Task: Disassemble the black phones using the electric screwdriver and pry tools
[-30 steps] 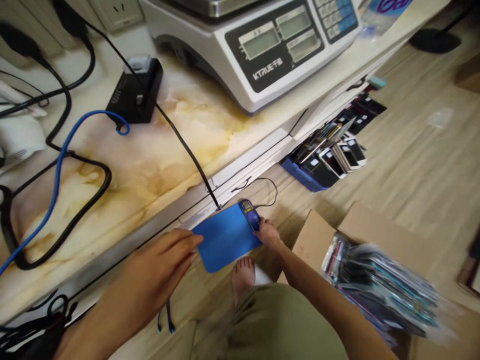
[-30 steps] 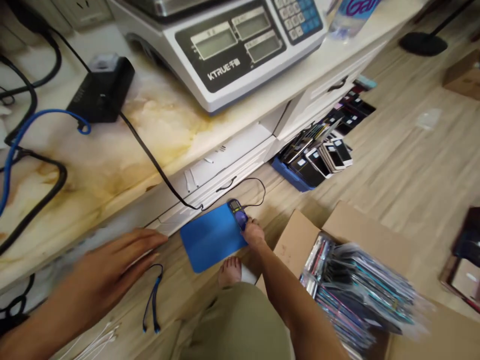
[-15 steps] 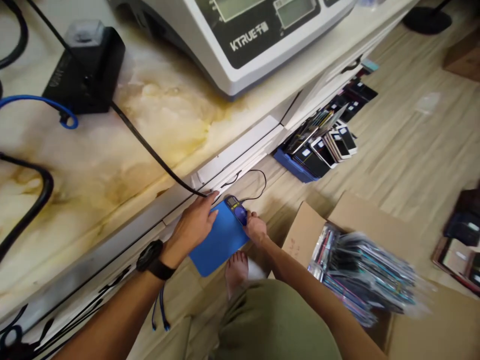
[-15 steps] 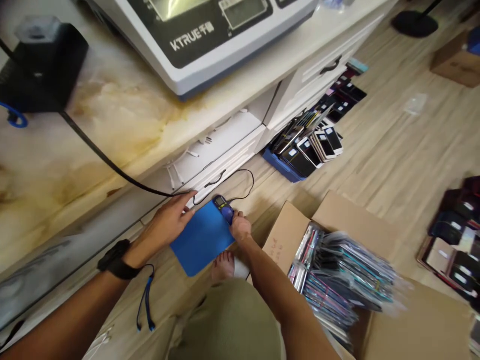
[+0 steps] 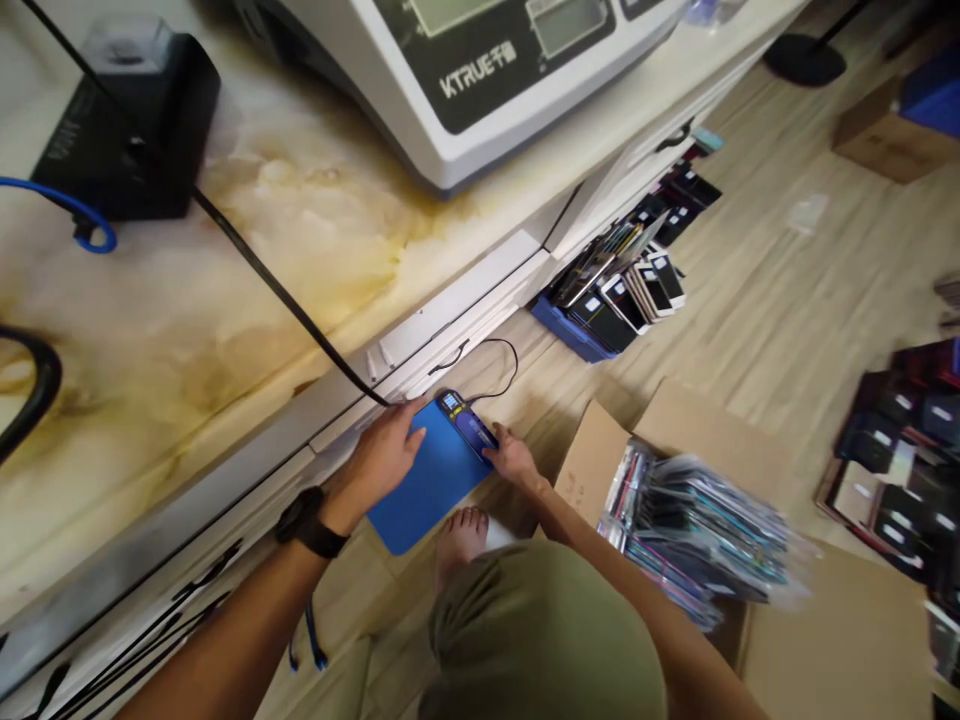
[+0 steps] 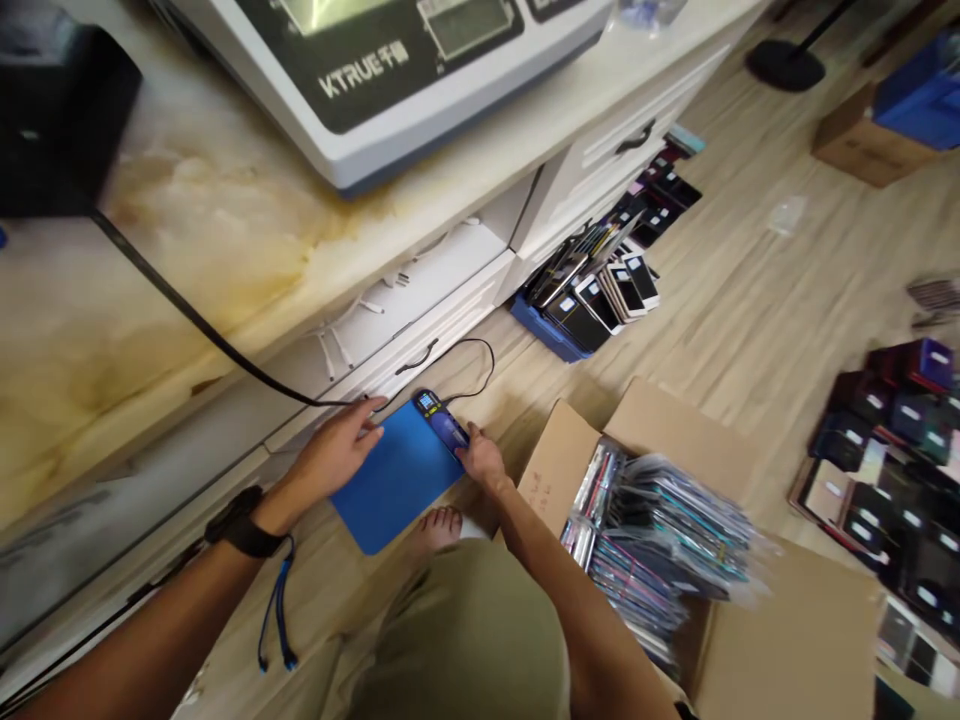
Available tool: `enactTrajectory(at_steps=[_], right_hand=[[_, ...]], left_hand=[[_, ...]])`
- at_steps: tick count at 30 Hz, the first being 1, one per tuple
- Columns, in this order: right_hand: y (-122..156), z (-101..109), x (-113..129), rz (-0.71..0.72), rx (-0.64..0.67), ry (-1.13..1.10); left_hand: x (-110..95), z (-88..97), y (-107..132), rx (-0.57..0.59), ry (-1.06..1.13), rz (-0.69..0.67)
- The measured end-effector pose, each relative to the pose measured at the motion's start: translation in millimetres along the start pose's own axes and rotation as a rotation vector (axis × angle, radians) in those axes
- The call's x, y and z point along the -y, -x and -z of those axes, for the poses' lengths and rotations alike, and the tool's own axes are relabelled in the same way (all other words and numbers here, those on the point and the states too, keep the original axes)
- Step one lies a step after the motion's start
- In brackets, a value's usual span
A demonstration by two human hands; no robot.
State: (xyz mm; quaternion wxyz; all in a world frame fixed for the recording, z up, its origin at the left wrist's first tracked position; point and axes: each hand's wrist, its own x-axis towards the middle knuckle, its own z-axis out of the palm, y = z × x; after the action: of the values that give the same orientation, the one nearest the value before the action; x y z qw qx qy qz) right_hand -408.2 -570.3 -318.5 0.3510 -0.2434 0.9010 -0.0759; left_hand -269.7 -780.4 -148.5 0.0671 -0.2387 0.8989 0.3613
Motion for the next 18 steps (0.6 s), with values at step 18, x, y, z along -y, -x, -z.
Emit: enactTrajectory(at_steps=[18], right_hand=[[47,26,16,0.109,-0.136,-0.187]], left_hand=[[16,-27.2,182,0.291,0.097,0.208]])
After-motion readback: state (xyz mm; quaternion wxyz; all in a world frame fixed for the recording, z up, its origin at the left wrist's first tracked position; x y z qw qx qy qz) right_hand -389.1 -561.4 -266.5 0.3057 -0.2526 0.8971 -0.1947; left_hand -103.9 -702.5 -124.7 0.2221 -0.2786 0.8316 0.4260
